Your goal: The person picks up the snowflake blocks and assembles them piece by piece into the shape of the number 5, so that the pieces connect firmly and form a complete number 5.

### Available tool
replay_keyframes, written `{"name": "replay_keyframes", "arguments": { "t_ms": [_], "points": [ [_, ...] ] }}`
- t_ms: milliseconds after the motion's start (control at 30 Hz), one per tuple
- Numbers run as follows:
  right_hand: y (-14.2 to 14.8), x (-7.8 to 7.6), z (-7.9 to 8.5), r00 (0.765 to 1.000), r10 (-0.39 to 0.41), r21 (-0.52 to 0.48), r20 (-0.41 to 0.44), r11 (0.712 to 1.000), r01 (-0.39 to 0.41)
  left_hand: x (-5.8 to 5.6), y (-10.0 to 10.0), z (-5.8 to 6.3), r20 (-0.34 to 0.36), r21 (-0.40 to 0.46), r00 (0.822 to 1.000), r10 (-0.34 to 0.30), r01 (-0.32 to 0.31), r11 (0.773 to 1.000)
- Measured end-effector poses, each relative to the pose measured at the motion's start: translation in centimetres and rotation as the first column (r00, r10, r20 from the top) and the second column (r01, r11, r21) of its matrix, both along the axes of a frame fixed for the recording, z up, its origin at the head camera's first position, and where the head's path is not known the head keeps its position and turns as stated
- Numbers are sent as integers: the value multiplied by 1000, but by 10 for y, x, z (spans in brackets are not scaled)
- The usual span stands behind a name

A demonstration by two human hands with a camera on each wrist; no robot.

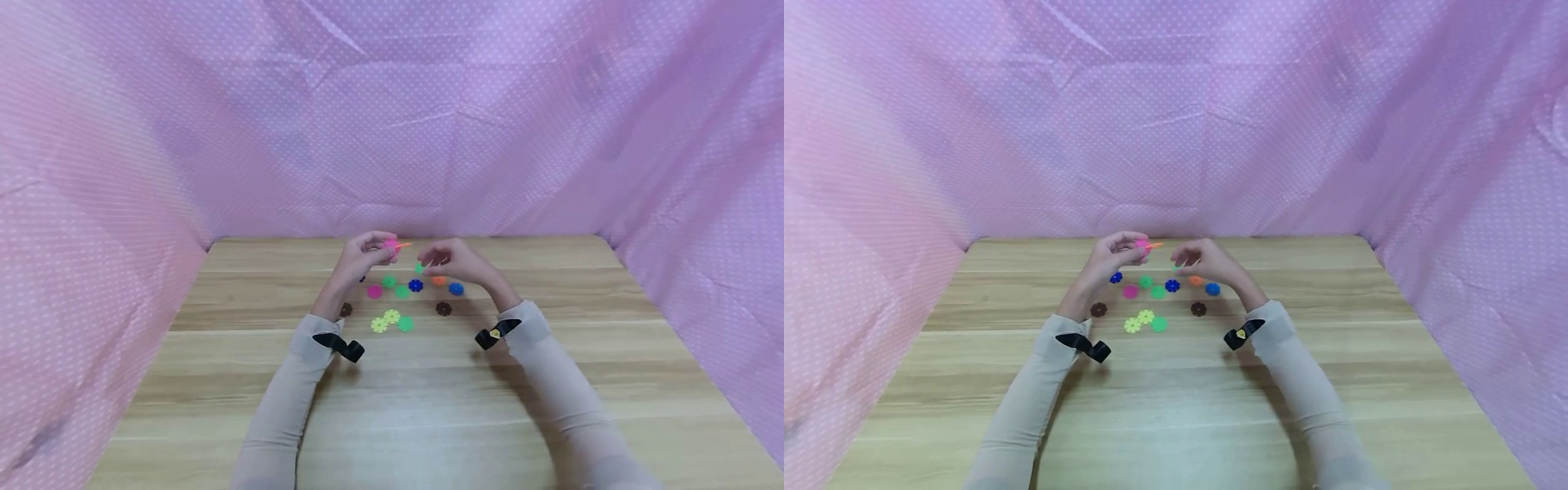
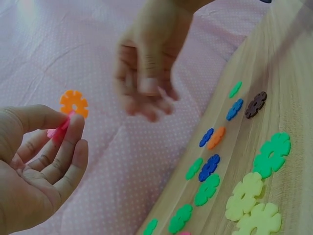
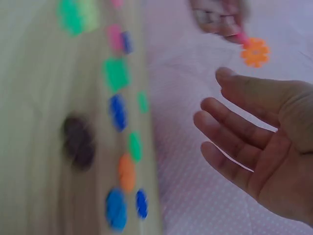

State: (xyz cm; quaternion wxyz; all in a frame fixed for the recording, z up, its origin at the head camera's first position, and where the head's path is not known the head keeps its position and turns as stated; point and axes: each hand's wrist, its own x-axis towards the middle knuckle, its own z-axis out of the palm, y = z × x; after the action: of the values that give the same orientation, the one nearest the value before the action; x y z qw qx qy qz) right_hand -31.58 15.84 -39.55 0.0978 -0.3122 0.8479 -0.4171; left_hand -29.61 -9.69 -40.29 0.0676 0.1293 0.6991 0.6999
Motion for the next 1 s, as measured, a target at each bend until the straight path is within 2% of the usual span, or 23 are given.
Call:
{"name": "replay_keyframes", "arguments": {
  "t_ms": [133, 200, 367, 533, 700, 1000],
  "points": [
    [8, -2, -9, 992, 118, 121, 34, 985, -121, -1, -3, 1, -3, -9, 1000, 1, -1, 1000],
    [12, -1, -12, 988, 149, 163, 43, 975, -154, -2, -4, 1, -5, -12, 1000, -5, 5, 1000],
    [20, 1, -19, 983, 175, 252, 61, 950, -185, -4, -6, 1, -18, -28, 1000, 1, -1, 1000],
    [23, 4, -25, 974, 201, 297, 103, 929, -222, -4, -8, 2, 1, -42, 1000, -3, 3, 999],
    [24, 8, -30, 976, 203, 329, 78, 919, -218, -3, -7, 3, 11, -41, 1000, 3, -3, 999],
    [25, 10, -37, 982, 176, 333, 69, 924, -189, -5, -9, 2, -1, -54, 1000, 5, -5, 999]
  ]
}}
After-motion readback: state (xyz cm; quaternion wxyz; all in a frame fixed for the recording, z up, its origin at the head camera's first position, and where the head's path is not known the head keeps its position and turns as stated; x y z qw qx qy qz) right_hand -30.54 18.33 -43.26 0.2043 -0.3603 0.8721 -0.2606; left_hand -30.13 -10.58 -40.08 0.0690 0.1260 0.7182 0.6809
